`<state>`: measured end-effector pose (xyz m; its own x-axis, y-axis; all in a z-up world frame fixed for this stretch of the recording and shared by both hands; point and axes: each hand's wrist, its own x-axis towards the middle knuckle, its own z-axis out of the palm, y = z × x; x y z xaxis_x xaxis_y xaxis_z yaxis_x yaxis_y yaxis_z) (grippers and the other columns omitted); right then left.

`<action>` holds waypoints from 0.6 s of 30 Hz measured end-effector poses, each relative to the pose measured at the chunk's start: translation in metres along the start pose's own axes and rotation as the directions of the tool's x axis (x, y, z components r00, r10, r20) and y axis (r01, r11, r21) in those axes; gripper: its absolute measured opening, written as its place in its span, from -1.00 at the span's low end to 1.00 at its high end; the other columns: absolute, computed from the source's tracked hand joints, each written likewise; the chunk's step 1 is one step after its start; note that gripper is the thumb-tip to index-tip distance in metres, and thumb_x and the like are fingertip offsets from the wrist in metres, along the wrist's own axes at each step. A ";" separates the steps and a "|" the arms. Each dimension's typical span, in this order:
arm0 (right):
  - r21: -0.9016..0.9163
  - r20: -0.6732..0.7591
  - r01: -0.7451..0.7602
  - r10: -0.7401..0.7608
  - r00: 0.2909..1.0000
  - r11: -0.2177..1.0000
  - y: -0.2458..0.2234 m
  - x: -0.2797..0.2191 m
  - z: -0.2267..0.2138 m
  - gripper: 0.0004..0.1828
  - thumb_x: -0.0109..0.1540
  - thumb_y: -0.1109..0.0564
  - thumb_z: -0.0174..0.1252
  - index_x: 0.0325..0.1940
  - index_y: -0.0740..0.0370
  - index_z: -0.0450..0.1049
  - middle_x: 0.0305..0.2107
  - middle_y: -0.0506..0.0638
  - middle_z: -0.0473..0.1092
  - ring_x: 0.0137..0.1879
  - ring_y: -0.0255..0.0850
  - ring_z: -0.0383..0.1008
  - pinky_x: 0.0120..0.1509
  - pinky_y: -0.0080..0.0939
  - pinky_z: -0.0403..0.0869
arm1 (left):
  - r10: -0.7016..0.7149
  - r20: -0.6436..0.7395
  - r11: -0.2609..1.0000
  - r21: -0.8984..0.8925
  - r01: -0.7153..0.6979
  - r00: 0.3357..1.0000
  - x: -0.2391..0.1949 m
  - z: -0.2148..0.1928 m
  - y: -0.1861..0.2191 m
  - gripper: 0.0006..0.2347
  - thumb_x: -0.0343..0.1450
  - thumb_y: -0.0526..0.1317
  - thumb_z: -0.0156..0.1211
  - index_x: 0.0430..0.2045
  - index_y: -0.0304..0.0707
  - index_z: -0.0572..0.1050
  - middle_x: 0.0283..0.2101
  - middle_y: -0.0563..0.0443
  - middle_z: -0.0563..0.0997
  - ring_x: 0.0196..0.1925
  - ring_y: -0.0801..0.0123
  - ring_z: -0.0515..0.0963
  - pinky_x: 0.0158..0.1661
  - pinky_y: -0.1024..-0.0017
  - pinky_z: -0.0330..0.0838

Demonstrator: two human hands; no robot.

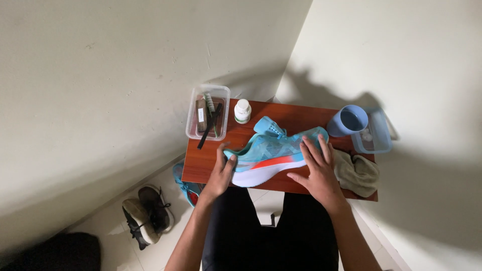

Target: The person cleans a light blue sneaker using a brush and a cloth. They scrub the sole and upper parts, wipe the shoe with a cloth, and then use a second brush to clean the interior and tongue area.

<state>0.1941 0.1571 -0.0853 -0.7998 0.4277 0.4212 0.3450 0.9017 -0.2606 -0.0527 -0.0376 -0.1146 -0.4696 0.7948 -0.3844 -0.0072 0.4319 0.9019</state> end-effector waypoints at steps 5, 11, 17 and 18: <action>-0.037 0.002 -0.005 0.005 1.000 0.999 0.000 -0.006 0.000 -0.18 0.17 -0.19 0.31 0.39 0.27 0.33 0.48 0.01 0.14 0.67 0.14 -0.19 0.63 0.20 -0.09 | 0.230 -0.016 0.967 -0.104 -0.231 0.973 -0.037 -0.003 0.052 -0.24 0.47 0.17 -0.02 0.43 -0.34 -0.15 0.41 -0.45 0.20 0.45 -0.47 0.11 0.28 -0.36 0.15; 0.012 -0.036 -0.008 0.008 0.999 1.000 -0.003 -0.011 0.001 -0.21 0.16 -0.10 0.34 0.37 0.34 0.33 0.48 0.06 0.12 0.66 0.18 -0.20 0.66 0.15 -0.08 | 0.344 0.084 0.939 -0.050 -0.341 0.935 -0.050 -0.004 0.050 0.13 0.12 -0.02 0.62 0.45 -0.34 -0.21 0.41 -0.43 0.18 0.45 -0.36 0.14 0.38 -0.20 0.09; 0.062 -0.057 -0.080 0.084 0.995 0.995 -0.006 -0.032 0.006 -0.24 0.13 -0.06 0.37 0.31 0.33 0.33 0.47 0.07 0.11 0.65 0.24 -0.19 0.59 0.19 0.13 | 0.562 0.055 0.820 0.093 -0.564 0.825 -0.045 0.003 0.019 0.06 0.03 0.00 0.68 0.34 -0.23 -0.02 0.45 -0.33 0.14 0.34 -0.33 0.35 0.19 -0.13 0.41; 0.062 -0.070 -0.102 0.106 0.992 0.993 -0.007 -0.037 0.007 -0.23 0.10 -0.05 0.39 0.31 0.32 0.33 0.46 0.07 0.11 0.65 0.24 -0.18 0.55 0.22 0.19 | 0.615 0.051 0.777 0.130 -0.615 0.787 -0.044 0.004 0.013 0.00 0.04 0.02 0.68 0.29 -0.20 0.05 0.44 -0.28 0.16 0.30 -0.31 0.39 0.13 -0.10 0.48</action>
<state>0.2177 0.1350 -0.1055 -0.7225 0.5244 0.4506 0.3933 0.8477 -0.3559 -0.0286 -0.0649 -0.0864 -0.3291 0.9128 0.2417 0.3986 -0.0978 0.9119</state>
